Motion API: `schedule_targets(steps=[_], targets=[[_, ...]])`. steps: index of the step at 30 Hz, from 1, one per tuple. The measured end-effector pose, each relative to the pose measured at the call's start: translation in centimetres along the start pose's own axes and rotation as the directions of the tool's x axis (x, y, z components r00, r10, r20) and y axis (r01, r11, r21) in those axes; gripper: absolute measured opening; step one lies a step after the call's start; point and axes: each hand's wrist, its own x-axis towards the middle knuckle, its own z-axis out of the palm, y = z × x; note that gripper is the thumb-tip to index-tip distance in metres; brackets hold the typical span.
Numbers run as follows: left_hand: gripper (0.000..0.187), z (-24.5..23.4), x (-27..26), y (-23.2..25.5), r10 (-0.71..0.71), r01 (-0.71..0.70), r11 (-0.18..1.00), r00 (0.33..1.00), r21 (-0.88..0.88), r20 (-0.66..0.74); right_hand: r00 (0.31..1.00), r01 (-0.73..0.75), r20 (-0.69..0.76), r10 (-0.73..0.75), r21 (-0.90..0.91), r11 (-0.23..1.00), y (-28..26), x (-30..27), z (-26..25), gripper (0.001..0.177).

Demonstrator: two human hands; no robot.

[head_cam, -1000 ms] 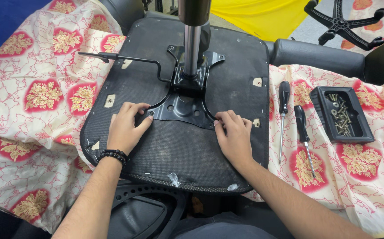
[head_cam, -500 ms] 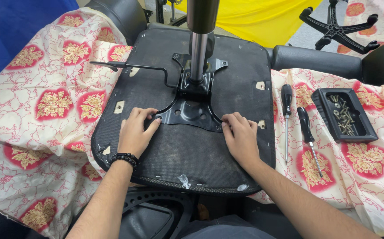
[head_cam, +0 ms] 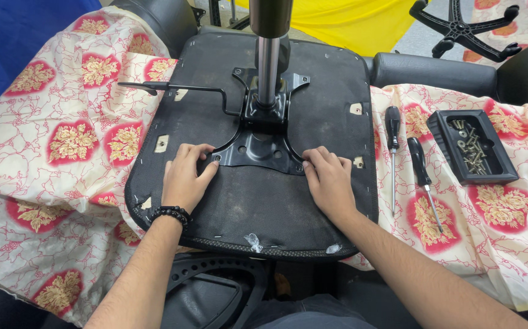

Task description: The person attaches a gas lift cylinder to the underside of an office chair seat. They align the metal mounting plate, then use a screwdriver to tighten four screws into the plate, securing the cylinder to the seat.

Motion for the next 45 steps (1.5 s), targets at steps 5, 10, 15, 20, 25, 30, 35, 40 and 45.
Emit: schedule_targets(steps=[5,10,15,20,25,30,35,40,45], targets=[[0.031,-0.2,-0.1,0.2,0.013,-0.013,1.0,1.0,0.006,-0.004,1.0,-0.016,0.023,0.016,-0.019,1.0,-0.1,0.1,0.2,0.012],[0.032,-0.2,-0.1,0.5,-0.041,0.041,0.999,0.999,0.009,0.027,0.999,-0.026,0.03,0.027,-0.021,0.999,0.0,0.0,0.2,0.013],[0.031,-0.3,0.0,0.5,-0.028,0.028,0.999,0.999,0.018,0.019,1.0,-0.014,0.018,0.014,-0.03,0.999,-0.2,0.0,0.1,0.013],[0.031,-0.2,-0.2,0.2,0.014,-0.014,1.0,1.0,0.006,-0.001,1.0,-0.02,0.008,0.02,-0.048,0.999,-0.4,-0.1,0.1,0.012],[0.03,-0.1,-0.4,-0.2,0.016,-0.016,1.0,1.0,-0.005,0.014,1.0,-0.01,-0.002,0.01,-0.033,0.999,-0.5,0.0,0.1,0.013],[0.029,0.2,-0.3,-0.8,0.076,-0.076,0.997,0.997,-0.003,0.001,1.0,-0.031,-0.002,0.031,-0.015,0.999,-0.5,0.0,0.0,0.012],[0.03,0.6,-0.1,-1.0,0.094,-0.094,0.995,0.996,0.017,-0.007,0.999,-0.041,0.018,0.041,-0.02,0.999,-0.4,0.1,-0.1,0.013],[0.03,0.6,-0.1,-1.0,0.076,-0.076,0.997,0.997,0.021,0.014,1.0,-0.023,-0.001,0.023,-0.017,1.0,-0.4,0.0,-0.2,0.013],[0.03,0.9,0.1,-1.3,0.068,-0.068,0.998,0.998,0.007,0.006,0.999,-0.032,-0.019,0.032,-0.013,0.999,-0.5,0.1,0.0,0.012]])
